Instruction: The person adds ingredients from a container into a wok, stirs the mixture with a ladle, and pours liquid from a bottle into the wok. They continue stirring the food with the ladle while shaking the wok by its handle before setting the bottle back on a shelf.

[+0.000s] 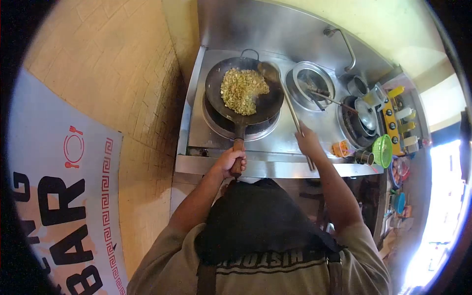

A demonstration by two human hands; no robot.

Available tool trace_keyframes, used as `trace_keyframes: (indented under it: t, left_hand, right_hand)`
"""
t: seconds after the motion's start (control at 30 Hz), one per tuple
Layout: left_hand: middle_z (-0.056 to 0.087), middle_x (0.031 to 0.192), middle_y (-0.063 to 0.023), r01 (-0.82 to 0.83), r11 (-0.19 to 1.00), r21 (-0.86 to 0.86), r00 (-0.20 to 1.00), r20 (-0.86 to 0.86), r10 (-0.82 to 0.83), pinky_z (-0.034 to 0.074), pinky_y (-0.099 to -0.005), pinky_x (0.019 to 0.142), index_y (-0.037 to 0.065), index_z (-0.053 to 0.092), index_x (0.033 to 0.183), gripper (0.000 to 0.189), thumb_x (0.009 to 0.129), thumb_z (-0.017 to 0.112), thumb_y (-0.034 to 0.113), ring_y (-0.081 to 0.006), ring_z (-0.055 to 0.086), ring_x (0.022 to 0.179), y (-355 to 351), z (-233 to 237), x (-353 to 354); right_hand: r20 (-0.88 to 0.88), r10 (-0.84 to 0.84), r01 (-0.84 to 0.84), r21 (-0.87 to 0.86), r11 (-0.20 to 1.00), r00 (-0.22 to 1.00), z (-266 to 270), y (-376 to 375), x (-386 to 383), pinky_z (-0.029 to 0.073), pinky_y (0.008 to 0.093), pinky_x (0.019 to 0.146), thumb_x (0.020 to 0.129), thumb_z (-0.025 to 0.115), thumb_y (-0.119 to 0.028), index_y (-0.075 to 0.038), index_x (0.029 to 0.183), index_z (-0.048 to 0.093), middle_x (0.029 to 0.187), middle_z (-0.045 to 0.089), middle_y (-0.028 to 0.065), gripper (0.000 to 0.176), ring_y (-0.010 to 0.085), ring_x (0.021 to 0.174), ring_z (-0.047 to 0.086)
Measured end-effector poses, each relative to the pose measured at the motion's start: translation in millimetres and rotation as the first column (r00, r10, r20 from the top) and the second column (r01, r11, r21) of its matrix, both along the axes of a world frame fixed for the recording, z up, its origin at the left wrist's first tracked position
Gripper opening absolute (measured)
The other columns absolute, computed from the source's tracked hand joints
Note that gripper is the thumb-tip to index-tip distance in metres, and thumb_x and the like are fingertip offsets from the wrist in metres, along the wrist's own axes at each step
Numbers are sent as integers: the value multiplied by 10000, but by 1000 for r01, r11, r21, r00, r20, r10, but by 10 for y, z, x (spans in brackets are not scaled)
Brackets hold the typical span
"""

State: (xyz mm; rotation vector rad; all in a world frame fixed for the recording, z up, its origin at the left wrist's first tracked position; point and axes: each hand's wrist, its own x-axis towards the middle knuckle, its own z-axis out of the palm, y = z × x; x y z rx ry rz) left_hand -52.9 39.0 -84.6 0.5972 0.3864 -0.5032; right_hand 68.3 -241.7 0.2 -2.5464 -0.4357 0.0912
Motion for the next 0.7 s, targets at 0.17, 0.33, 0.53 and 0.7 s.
trace_keyframes:
  t: [0.17,0.33,0.53,0.7]
  left_hand:
    - [498,725,-49,-20,996,83,999,-40,24,479,-316,464,66,457,993,222,811,583,52,-148,527,570,-10,60,-22]
    - [505,734,-48,-12,994,110,1000,-16,14,486,-319,460,60,469,965,190,815,585,62,-149,538,577,-62,79,-27]
    - [507,759,-43,-39,999,-13,999,3,39,470,-308,456,71,426,1069,280,835,580,68,-142,537,597,-50,-89,-3]
    - [510,739,-39,-20,998,53,1000,4,20,472,-305,470,70,445,1046,232,851,570,81,-141,534,596,-61,-92,-1]
  right_hand:
    - [-708,79,181,284,942,702,265,541,173,436,340,372,916,510,-223,-88,1318,467,600,517,79,426,149,448,484]
    - [-363,169,-150,82,985,916,168,471,176,485,391,483,932,475,-244,-95,1357,398,602,558,119,458,198,504,568]
    - [-293,275,-401,-695,596,916,958,335,20,519,448,630,895,432,-123,-87,1406,295,815,644,215,531,352,699,646]
    - [-100,229,-245,-564,788,968,166,514,306,499,484,626,892,456,-146,-47,1402,281,734,622,201,549,367,673,636]
